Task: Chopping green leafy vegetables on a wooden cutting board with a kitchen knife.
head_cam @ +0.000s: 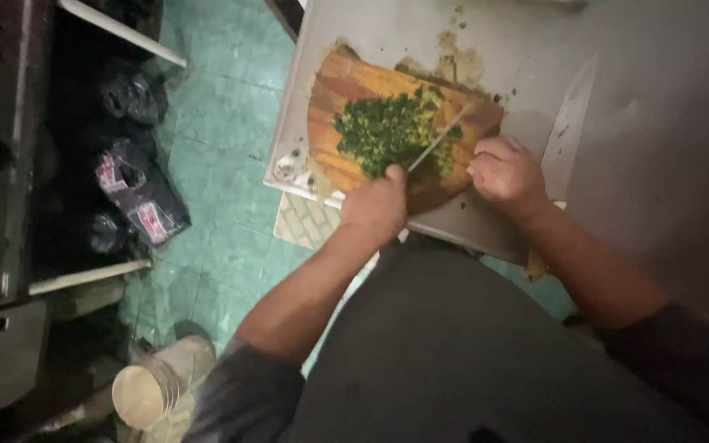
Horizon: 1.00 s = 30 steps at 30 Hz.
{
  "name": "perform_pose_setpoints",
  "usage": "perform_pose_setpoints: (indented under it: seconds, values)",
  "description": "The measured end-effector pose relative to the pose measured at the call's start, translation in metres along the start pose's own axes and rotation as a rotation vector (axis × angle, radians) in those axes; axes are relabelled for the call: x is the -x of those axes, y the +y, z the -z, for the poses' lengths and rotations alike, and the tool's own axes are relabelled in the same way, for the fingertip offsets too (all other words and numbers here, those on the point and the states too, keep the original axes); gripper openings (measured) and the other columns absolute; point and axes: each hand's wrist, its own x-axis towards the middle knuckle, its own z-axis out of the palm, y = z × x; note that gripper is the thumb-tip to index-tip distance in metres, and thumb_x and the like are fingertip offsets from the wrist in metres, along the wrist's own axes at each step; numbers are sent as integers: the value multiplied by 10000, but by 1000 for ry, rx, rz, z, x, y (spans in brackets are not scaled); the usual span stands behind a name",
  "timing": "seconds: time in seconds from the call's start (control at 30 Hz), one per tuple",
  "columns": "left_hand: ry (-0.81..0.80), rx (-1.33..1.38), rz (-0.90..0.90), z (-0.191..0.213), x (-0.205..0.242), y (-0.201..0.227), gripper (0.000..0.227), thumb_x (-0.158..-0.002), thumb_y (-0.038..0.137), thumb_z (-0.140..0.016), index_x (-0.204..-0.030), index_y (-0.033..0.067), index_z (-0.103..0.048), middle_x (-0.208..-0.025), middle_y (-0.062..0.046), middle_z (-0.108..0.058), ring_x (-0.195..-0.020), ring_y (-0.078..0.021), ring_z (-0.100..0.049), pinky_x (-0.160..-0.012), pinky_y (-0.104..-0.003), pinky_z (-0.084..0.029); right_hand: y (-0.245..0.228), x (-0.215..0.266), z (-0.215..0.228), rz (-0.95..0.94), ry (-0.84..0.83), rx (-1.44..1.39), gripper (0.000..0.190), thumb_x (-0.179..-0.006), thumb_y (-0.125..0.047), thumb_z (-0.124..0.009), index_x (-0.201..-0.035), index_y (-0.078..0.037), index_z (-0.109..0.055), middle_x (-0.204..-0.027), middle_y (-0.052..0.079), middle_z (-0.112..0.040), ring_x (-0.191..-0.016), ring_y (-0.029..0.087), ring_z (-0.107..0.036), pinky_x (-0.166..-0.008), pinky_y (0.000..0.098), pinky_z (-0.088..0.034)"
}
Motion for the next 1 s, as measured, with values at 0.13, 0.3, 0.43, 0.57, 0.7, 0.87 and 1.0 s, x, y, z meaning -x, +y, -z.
perform_pose_setpoints:
  seconds: [0.13,0.3,0.43,0.57,0.7,0.87,1.0]
  values:
    - [-15,80,35,0,-12,-10,206,-1017,174,-402,-1127,19,-482,-1008,-275,-715,-942,-488,-703,-813,-585,-547,2,-7,5,-49,-16,12,111,-807,-60,-772,-869,-41,-682,-1070,131,-653,-954,361,-640,-857,482,-543]
    - [-6,70,41,-1,-12,-23,229,-999,183,-427,-1150,18,-475,-1051,-286,-707,-966,-490,-699,-834,-580,-549,2,-7,5,-96,-33,-4,96,-824,-69,-763,-868,-36,-684,-1068,123,-658,-974,360,-633,-872,474,-536]
    - [6,163,133,22,5,-25,331,-953,273,-532,-1178,39,-466,-1094,-290,-693,-1002,-491,-679,-866,-575,-528,5,-13,2,-242,-198,6,64,-851,-119,-732,-881,-64,-719,-1047,109,-677,-980,330,-650,-883,461,-540]
    - [72,319,127,21,19,-45,399,-934,314,-594,-1206,49,-470,-1096,-304,-685,-1028,-508,-650,-882,-582,-499,2,-63,-1,-288,-255,62,319,-952,-229,-695,-1176,-3,-674,-1268,194,-616,-1176,385,-588,-1019,483,-472]
    - [309,527,15,-3,23,-67,369,-946,264,-595,-1228,46,-499,-1100,-316,-682,-1051,-515,-645,-875,-566,-511,-7,-100,-39,-214,-422,124,709,-993,-373,-629,-1500,65,-397,-1577,297,-325,-1443,442,-306,-1191,554,-199]
    - [286,494,29,-7,20,-63,424,-993,304,-594,-1306,52,-456,-1055,-320,-682,-1005,-524,-644,-855,-577,-506,-22,-74,-48,-199,-537,-20,759,-1029,-395,-551,-1570,38,-244,-1667,246,-189,-1550,369,-170,-1266,500,-93]
    - [233,318,22,10,22,-43,465,-996,308,-566,-1354,57,-409,-1038,-306,-687,-919,-517,-660,-815,-602,-503,2,-42,-48,-336,-167,-355,679,-1123,-414,-377,-1641,-8,-213,-1728,211,-210,-1631,317,-194,-1357,454,-158]
